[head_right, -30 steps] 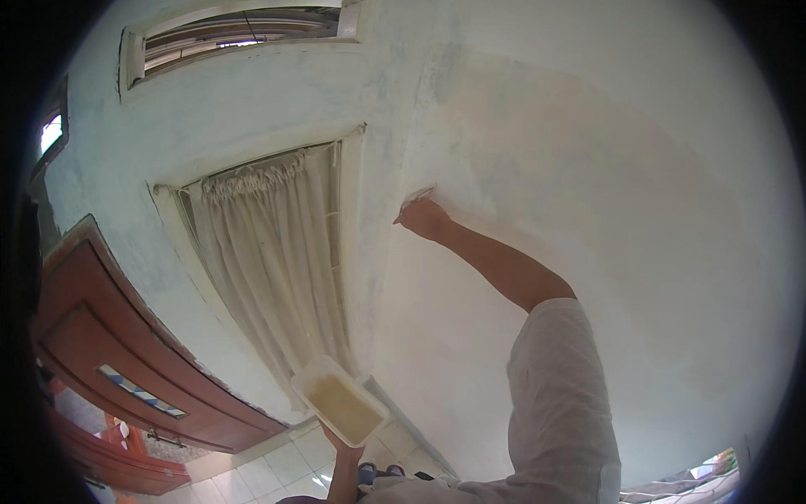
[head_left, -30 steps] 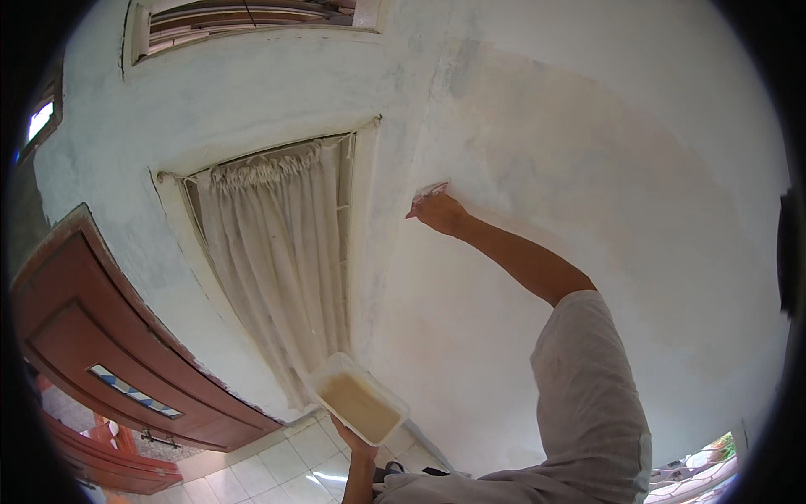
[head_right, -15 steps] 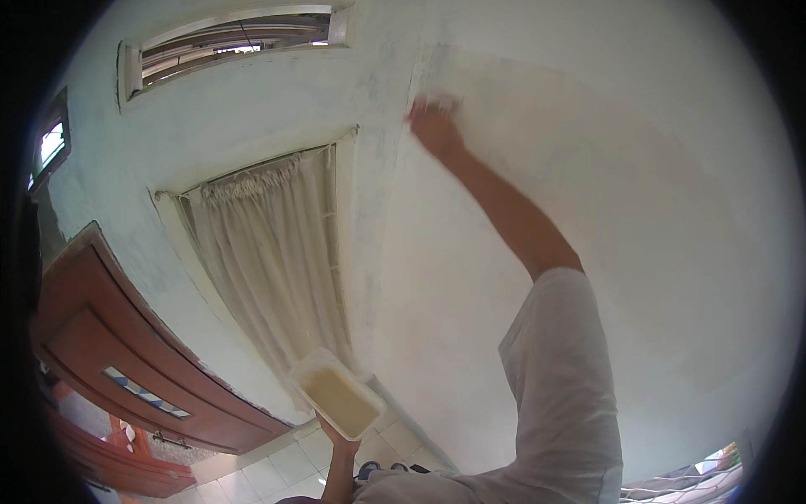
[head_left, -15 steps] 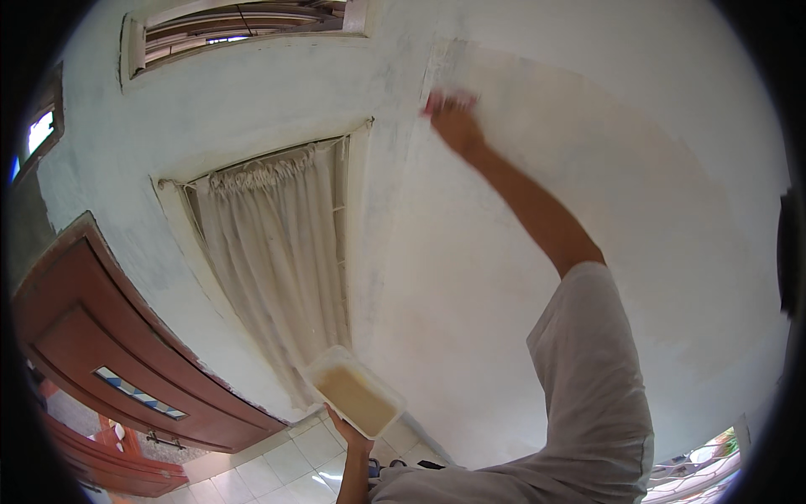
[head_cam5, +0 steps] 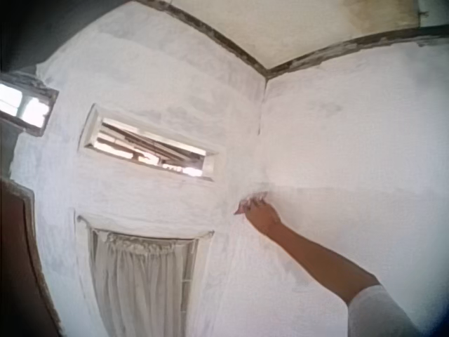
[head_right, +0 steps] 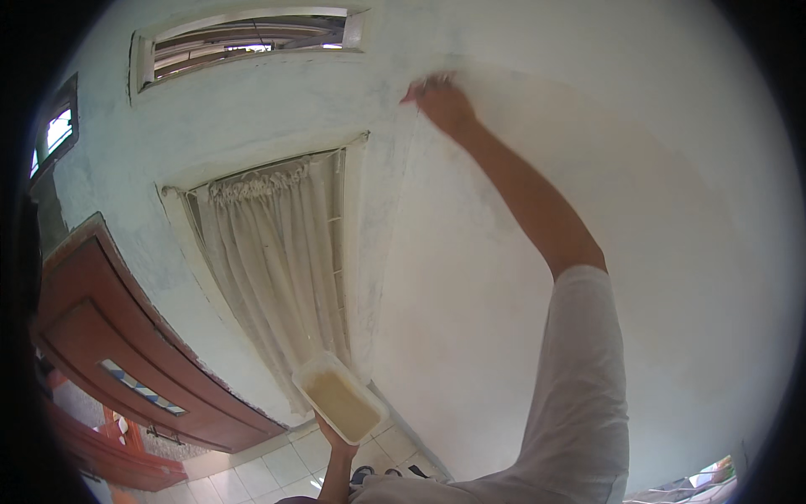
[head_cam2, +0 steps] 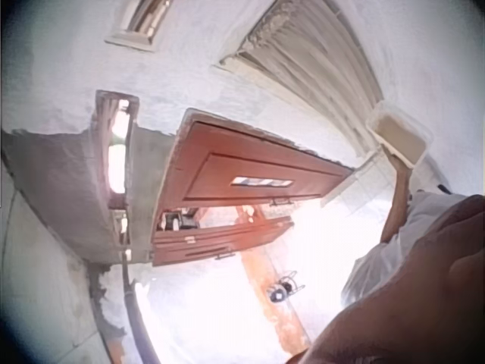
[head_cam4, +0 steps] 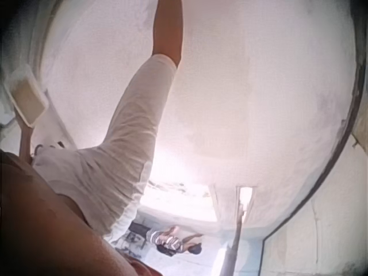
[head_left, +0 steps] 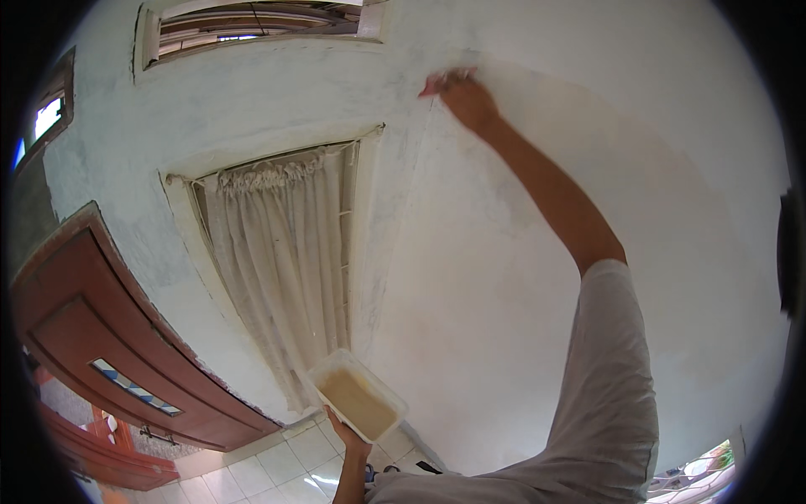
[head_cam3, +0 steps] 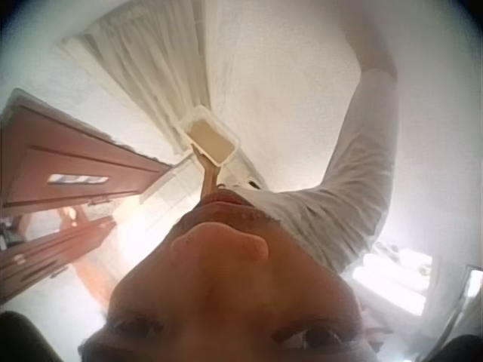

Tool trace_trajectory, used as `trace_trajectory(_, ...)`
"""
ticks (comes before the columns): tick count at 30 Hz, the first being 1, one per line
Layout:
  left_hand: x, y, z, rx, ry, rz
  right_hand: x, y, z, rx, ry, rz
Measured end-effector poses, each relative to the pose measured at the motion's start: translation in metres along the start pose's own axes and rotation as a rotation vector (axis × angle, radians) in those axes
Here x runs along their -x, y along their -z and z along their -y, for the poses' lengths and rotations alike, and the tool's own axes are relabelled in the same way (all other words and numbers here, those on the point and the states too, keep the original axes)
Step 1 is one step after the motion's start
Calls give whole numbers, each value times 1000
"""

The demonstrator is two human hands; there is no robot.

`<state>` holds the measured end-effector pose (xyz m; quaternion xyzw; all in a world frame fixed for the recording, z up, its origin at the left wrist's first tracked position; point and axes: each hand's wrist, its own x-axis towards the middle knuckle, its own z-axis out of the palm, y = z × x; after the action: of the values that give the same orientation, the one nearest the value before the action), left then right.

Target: The person applies plaster to a ceiling using a scraper and a container of material.

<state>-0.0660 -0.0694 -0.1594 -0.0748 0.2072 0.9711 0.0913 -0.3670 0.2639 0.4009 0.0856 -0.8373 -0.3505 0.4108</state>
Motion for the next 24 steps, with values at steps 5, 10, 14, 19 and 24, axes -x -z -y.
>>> trace_trajectory(5,4,4,3,15,4,-27,-26,2,-11,34,-85,68)
trace_trajectory(10,5,12,6,12,-4,-31,84,-117,91,152,228,69)
trace_trajectory(14,2,4,0,-2,19,9,210,-130,184,-530,319,619)
trace_trajectory(19,-9,4,-1,58,70,25,281,-51,252,-1005,-163,508)
trace_trajectory(24,-7,-9,-7,-58,105,-77,322,78,276,-1925,-1240,202)
